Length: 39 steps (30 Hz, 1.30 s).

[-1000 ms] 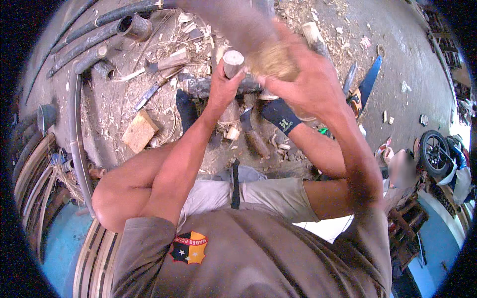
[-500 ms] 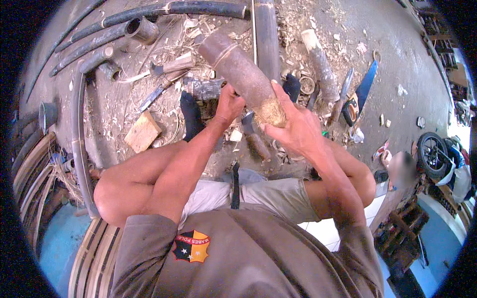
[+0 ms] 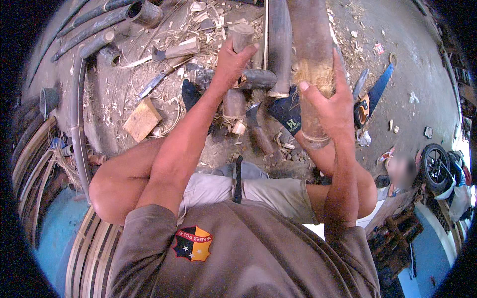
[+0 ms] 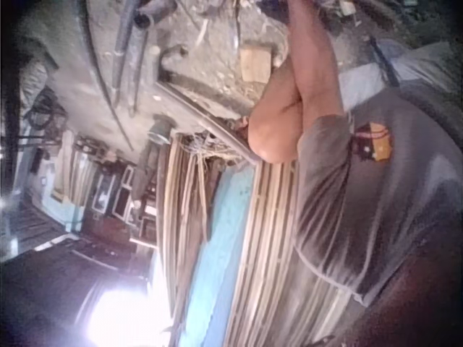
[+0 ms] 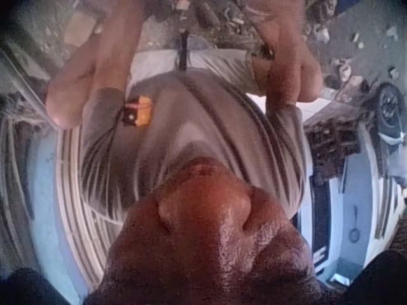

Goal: The person sits on the floor and uses a wooden mallet to repeatedly strike a short bamboo segment held against a larger bamboo frame. They periodically rotate the segment and tap it to shape the end, then insert it into a joint in the frame.

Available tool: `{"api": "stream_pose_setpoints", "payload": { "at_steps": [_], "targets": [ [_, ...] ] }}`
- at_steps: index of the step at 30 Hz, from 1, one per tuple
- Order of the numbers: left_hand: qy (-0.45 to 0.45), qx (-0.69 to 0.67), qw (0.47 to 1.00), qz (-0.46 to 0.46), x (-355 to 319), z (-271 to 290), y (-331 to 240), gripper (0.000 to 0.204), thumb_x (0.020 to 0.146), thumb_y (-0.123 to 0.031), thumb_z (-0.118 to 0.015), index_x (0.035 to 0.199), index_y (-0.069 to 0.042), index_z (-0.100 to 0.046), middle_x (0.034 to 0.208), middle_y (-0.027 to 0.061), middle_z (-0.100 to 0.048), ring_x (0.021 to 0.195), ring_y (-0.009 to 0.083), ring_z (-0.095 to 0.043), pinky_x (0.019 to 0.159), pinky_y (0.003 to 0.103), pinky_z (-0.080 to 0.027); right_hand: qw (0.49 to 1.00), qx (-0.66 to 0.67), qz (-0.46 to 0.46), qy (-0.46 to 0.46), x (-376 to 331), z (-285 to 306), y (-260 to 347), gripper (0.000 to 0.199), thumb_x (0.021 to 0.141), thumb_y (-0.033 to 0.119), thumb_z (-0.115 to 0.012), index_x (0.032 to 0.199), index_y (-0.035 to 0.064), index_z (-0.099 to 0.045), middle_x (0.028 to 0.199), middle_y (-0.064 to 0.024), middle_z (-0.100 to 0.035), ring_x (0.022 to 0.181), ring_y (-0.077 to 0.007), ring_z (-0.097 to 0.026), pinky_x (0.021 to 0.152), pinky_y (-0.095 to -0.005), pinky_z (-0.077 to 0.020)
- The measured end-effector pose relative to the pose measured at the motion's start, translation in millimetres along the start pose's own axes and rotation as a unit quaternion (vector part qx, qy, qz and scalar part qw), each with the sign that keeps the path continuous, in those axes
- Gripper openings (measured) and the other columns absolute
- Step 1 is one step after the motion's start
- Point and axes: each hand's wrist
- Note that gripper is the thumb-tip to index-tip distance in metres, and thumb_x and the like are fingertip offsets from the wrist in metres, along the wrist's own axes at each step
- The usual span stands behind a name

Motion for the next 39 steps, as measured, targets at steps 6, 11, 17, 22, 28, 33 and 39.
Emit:
{"api": "stream_pose_setpoints", "payload": {
  "at_steps": [6,11,17,22,28,33,39],
  "targets": [
    [0.002,-0.003,1.0,0.015,-1,-8,3,0.035,0.087,-0.029,-0.08,0.108,-0.003,-0.07,0.09,-0.0002,-0.068,0.079,0.0091,-0.059,0.072,0.031,-0.051,0.999,-0.002,0.041,-0.01,24,2,-1,0.086,0.086,0.018,-0.078,0.158,-0.0006,-0.035,0.133,-0.0185,-0.065,0.119,-0.0239,-0.064,0.105,-0.0364,-0.0489],
    [0.01,0.01,1.0,-0.003,-1,-7,1,0.034,0.088,-0.029,-0.08,0.109,-0.004,-0.071,0.091,-0.0004,-0.069,0.081,0.0081,-0.06,0.073,0.03,-0.051,0.998,0.037,0.043,-0.006,37,1,0,0.092,0.079,0.026,-0.082,0.157,0.002,-0.038,0.131,-0.0226,-0.067,0.117,-0.0302,-0.068,0.101,-0.0393,-0.0518],
    [0.016,0.018,1.0,0.021,-3,-9,-2,0.036,0.089,-0.031,-0.08,0.111,-0.004,-0.071,0.092,-0.0003,-0.069,0.081,0.0088,-0.06,0.074,0.031,-0.052,0.995,-0.029,0.095,-0.016,45,4,7,0.087,0.085,0.019,-0.08,0.157,-0.0018,-0.036,0.134,-0.0194,-0.065,0.119,-0.0238,-0.065,0.104,-0.0359,-0.0499],
    [0.024,0.027,0.999,0.028,-1,-7,-3,0.039,0.089,-0.032,-0.08,0.114,-0.003,-0.07,0.094,0.0005,-0.07,0.084,0.0092,-0.061,0.075,0.031,-0.052,0.993,-0.011,0.111,-0.041,50,2,10,0.086,0.086,0.02,-0.082,0.156,-0.0028,-0.037,0.134,-0.0199,-0.064,0.119,-0.0248,-0.065,0.104,-0.0363,-0.0502],
    [0.023,0.016,1.0,0.004,-2,-7,-2,0.041,0.091,-0.03,-0.079,0.119,-0.003,-0.07,0.095,0.0021,-0.071,0.082,0.0097,-0.062,0.074,0.031,-0.053,0.984,0.022,0.172,-0.032,67,5,14,0.085,0.086,0.017,-0.08,0.156,0.0001,-0.036,0.126,-0.0162,-0.067,0.109,-0.0247,-0.068,0.096,-0.0363,-0.0555],
    [0.062,0.055,0.994,0.066,6,-5,-6,0.042,0.091,-0.029,-0.078,0.122,-0.003,-0.068,0.093,0.0023,-0.071,0.079,0.0088,-0.061,0.07,0.029,-0.052,0.984,-0.143,0.086,0.063,78,5,8,0.085,0.086,0.03,-0.079,0.158,0.0117,-0.04,0.114,-0.0178,-0.074,0.102,-0.0281,-0.073,0.09,-0.0393,-0.0574],
    [0.025,-0.004,1.0,-0.003,2,-10,13,0.038,0.089,-0.029,-0.08,0.115,-0.004,-0.068,0.08,-0.0032,-0.064,0.067,0.0062,-0.055,0.059,0.026,-0.045,0.958,-0.227,0.152,0.088,97,-2,-5,0.085,0.083,0.055,-0.073,0.156,0.0281,-0.041,0.096,-0.0244,-0.074,0.087,-0.044,-0.073,0.079,-0.0529,-0.0587]
  ]
}}
Point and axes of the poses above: each hand's wrist, its own x-axis towards the middle knuckle, its own z-axis out of the back of the hand, y = z × x
